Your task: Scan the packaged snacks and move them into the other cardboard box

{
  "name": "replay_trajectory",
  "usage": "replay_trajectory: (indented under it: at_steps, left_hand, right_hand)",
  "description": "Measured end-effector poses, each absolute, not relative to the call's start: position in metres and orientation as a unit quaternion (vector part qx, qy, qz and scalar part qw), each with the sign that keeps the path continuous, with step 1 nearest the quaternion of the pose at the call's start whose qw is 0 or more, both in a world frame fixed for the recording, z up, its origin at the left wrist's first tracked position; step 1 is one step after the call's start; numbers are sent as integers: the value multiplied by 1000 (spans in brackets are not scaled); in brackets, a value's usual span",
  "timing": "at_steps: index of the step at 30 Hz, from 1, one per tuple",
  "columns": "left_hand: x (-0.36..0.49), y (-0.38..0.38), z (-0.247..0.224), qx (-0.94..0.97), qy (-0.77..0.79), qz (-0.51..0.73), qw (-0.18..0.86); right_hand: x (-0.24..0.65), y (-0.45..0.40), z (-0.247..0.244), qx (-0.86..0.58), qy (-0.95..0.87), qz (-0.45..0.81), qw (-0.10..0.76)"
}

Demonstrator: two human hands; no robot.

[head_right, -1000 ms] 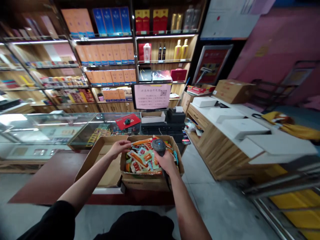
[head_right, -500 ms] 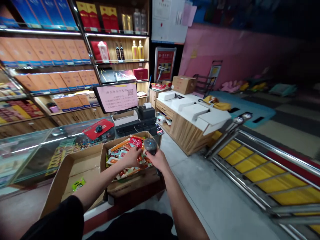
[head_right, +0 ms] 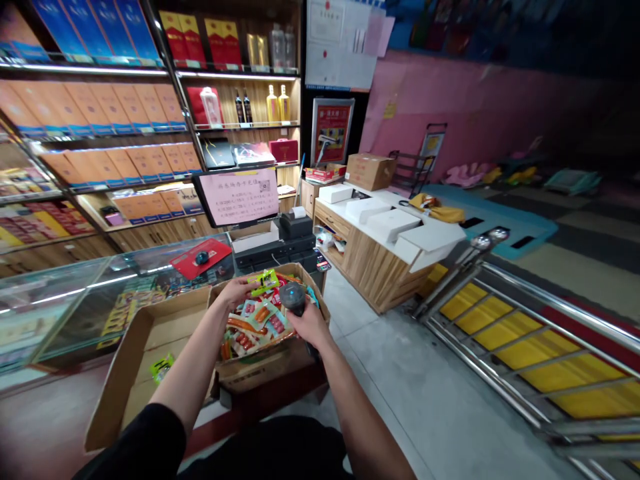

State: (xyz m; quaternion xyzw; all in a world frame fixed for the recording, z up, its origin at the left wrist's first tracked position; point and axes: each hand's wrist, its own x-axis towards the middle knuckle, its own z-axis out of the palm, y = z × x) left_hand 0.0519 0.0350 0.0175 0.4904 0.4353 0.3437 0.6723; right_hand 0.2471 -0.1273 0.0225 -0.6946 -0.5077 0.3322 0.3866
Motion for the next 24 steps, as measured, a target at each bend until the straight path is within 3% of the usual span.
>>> replay_trajectory:
  at_steps: [6, 24]
  left_hand:
    - [51, 32, 11, 407, 466, 441, 650]
    - [57, 34, 6, 455, 459, 417, 639]
  right_hand:
    - [234, -123, 34, -674, -533, 337, 384]
    - [228, -122, 47, -677, -524, 363, 368]
